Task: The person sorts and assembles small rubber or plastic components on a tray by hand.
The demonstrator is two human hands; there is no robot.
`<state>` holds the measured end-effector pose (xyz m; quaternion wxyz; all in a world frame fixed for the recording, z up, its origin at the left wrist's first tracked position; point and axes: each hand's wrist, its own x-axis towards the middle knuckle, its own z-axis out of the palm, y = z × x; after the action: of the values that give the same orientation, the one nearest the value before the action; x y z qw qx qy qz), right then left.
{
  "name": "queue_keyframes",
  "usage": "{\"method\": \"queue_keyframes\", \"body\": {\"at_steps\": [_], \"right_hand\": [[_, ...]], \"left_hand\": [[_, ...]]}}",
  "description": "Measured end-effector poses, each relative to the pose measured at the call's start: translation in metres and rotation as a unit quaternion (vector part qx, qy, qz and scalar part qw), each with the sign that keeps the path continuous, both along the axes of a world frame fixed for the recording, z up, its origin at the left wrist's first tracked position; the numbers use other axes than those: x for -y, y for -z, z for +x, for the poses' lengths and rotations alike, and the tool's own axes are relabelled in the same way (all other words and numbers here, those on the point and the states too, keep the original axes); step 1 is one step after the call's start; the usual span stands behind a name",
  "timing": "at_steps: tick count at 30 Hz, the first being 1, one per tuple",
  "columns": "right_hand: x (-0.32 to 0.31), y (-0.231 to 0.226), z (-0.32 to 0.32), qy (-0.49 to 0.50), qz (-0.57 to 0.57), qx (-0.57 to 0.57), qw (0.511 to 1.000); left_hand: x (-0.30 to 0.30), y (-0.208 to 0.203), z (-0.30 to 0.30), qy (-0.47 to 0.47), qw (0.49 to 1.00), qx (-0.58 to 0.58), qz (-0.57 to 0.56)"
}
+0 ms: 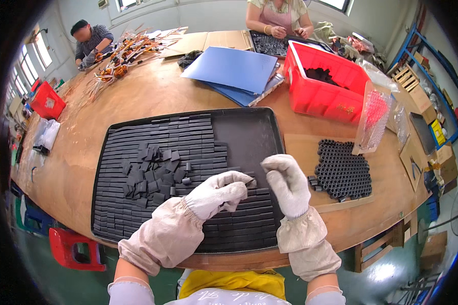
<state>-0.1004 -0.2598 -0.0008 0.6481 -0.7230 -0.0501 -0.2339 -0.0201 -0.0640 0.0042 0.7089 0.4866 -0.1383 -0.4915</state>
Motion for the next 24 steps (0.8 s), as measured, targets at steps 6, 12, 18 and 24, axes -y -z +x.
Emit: {"method": "queue_keyframes", "body": {"at_steps": [6,12,18,24], "right_hand": [[0.015,-0.014,-0.025,0.181,-0.195,-0.011,0.964],[-0.005,-0.022,-0.053,0.191,-0.284,0.0,0.94],[-0.042,-0.012,-0.056,0.188,-0.371,-0.007,0.909],[-0.046,-0.008,-0.067,0.215,-0.38,0.002,0.9]], "left_hand": [[0.001,0.006,0.002,0.012,1.0,-0.004,-0.028],[0.002,-0.003,-0.007,0.04,0.998,0.032,0.021],[0.006,0.008,-0.016,0.098,0.993,0.068,0.019],[0.008,0.011,-0.02,0.104,0.993,0.053,0.018]]}}
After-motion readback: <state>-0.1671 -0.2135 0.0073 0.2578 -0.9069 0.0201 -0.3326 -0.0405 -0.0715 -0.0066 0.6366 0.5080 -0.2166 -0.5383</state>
